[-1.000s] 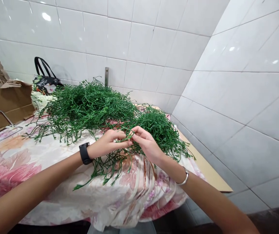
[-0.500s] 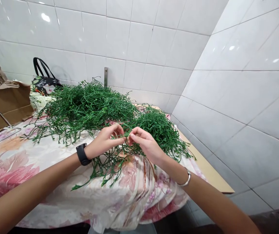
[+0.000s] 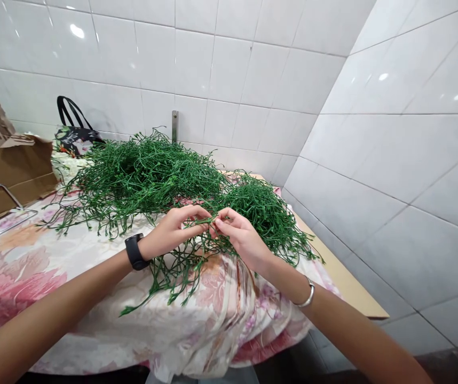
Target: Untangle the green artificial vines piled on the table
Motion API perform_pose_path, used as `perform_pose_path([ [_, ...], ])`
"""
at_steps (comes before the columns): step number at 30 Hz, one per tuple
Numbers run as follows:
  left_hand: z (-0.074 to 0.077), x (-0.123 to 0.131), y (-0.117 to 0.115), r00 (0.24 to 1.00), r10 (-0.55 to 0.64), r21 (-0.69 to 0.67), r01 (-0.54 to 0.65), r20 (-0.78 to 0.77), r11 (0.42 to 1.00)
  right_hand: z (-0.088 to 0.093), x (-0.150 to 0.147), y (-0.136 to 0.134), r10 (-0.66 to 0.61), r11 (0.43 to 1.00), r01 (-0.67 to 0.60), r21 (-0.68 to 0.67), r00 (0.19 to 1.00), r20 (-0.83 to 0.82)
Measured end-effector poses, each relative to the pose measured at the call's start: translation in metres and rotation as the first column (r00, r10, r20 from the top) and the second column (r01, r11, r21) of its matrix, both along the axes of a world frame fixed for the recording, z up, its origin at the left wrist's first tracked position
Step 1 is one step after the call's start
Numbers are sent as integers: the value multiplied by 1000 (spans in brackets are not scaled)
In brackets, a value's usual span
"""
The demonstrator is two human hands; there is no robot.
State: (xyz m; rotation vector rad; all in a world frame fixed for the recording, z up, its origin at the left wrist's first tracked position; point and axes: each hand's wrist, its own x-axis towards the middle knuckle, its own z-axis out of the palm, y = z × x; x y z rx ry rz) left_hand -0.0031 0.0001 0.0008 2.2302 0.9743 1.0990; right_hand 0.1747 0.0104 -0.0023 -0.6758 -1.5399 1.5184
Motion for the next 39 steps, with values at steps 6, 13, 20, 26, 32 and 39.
perform_pose_path([
  [6, 1, 2, -1, 1000, 4, -58, -3, 23, 998, 2, 3, 1, 20, 999, -21, 44, 1000, 11],
  [13, -3, 2, -2, 995, 66, 52, -63, -69, 997, 7, 3, -4, -120, 938, 25, 346, 960, 253],
  [20, -9, 2, 1, 941, 159, 299, -66, -299, 952, 6, 5, -6, -462, 638, -79, 766, 756, 464],
  [26, -15, 6, 1, 929, 210, 420, -67, -303, 905, 1, 8, 2, -584, 465, -177, 867, 675, 451],
  [32, -17, 7, -1, 926, 224, 462, -62, -305, 885, -7, 4, 2, -728, 257, -282, 924, 573, 377],
  [39, -18, 8, 0, 936, 243, 442, -112, -253, 890, -3, 4, 1, -630, 374, -252, 892, 638, 444],
])
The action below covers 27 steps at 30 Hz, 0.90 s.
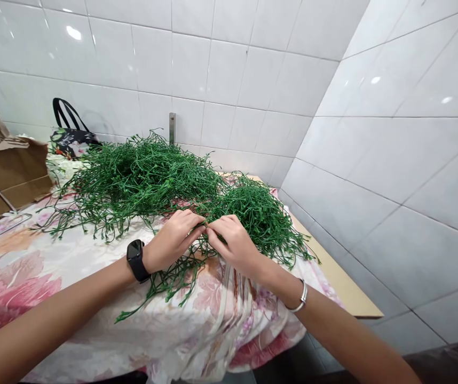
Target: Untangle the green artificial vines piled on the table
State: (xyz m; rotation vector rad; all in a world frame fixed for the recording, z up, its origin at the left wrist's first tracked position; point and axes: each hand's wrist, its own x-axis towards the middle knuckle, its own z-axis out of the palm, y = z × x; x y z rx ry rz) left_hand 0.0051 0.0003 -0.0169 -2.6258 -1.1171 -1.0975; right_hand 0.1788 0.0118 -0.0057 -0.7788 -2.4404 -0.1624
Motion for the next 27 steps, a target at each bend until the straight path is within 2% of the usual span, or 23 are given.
perform_pose_path([
  [4, -2, 2, -1, 1000, 16, -9, -16, 18, 1000, 2, 0, 0, -1, 1000, 1, -6, 999, -38],
  [11, -3, 12, -5, 991, 99, -60, -105, -90, 993, -1, -2, -1, -79, 993, 80, 88, 997, -17],
  [21, -7, 12, -3, 992, 105, -67, -109, -63, 992, -5, -11, -5, -212, 952, 208, 226, 977, -3],
  [27, -5, 14, -2, 988, 130, -42, -134, -80, 990, -5, -13, -7, -257, 918, 241, 315, 966, 12],
])
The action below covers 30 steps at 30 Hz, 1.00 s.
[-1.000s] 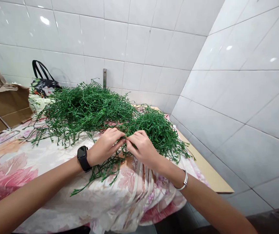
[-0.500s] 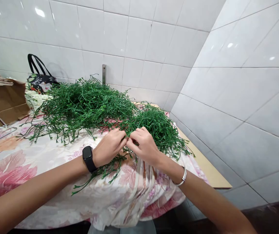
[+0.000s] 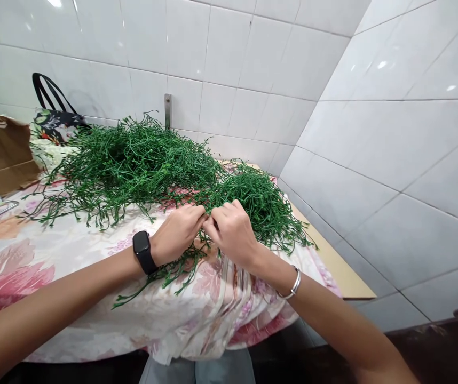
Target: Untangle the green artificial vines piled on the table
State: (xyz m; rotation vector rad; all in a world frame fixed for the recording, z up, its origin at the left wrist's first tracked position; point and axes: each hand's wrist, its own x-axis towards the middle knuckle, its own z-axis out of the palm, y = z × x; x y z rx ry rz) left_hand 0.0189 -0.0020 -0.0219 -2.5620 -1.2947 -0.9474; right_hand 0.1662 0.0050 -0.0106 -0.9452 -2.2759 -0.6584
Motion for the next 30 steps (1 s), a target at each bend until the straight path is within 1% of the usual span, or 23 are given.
perform_pose_path([
  [4, 0, 0, 1, 1000, 7, 16, -7, 4, 1000, 0, -2, -2, -47, 999, 47, 21, 999, -1],
  [8, -1, 0, 1, 1000, 5, 26, -5, 18, 1000, 0, -4, -3, -66, 997, 66, 38, 998, -11],
  [14, 1, 3, 1, 997, 22, -11, -21, 68, 1000, 2, -5, -3, -90, 996, 90, 27, 996, -4],
  [20, 3, 2, 6, 996, 52, -46, -48, 77, 998, 1, -2, 3, -83, 995, 83, 58, 997, 3],
  [24, 4, 0, 7, 995, 41, -52, -37, 89, 998, 1, -1, 5, -76, 993, 74, 87, 997, 24],
  [30, 0, 2, 7, 992, 49, -44, -44, 118, 998, 0, -2, 5, -67, 996, 65, 55, 997, 33],
])
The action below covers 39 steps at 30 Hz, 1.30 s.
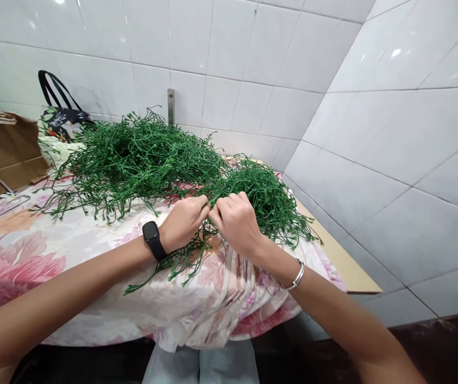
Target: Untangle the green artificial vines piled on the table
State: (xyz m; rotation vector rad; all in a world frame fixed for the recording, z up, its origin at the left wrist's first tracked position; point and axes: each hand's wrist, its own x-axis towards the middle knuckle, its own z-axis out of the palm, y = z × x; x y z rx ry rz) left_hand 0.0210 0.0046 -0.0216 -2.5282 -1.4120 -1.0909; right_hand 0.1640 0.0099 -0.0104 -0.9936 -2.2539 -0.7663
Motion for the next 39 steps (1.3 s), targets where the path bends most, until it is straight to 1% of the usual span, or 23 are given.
perform_pose_path([
  [8, -3, 2, 0, 1000, 13, 24, -14, 21, 1000, -2, -2, 1, -9, 998, 10, -67, 1000, 19],
  [16, -4, 2, 1, 999, 36, 22, -36, -9, 999, -4, -2, 1, -21, 1000, 21, -12, 999, 34],
  [20, -5, 3, 1, 999, 44, 7, -44, 3, 999, -5, -3, 1, -23, 1000, 24, -16, 999, 34],
  [23, -3, 3, 2, 998, 43, -10, -43, 37, 999, -5, -3, 3, -29, 1000, 29, -2, 999, 26],
  [26, 1, 1, 2, 997, 8, -24, -7, 81, 1000, -1, 0, 6, 13, 1000, -13, 7, 1000, 8],
  [29, 4, -3, 2, 982, -25, -43, 34, 187, 998, 5, 3, 8, 63, 998, -63, -7, 998, -20],
  [32, 6, -6, 5, 944, -51, -84, 83, 326, 993, 7, 4, 8, 78, 997, -78, -13, 997, -16],
  [34, 6, -7, 7, 901, -84, -129, 152, 427, 980, 8, 5, 9, 76, 997, -76, -21, 997, -1],
  [36, 6, -7, 8, 812, -109, -198, 267, 573, 943, 8, 6, 10, 72, 997, -71, -35, 997, 3],
  [38, 6, -6, 9, 695, -106, -254, 394, 711, 883, 8, 7, 11, 81, 995, -82, -56, 997, -19],
  [39, 6, -7, 10, 648, -99, -268, 442, 755, 856, 8, 8, 12, 96, 993, -98, -71, 995, -41],
])
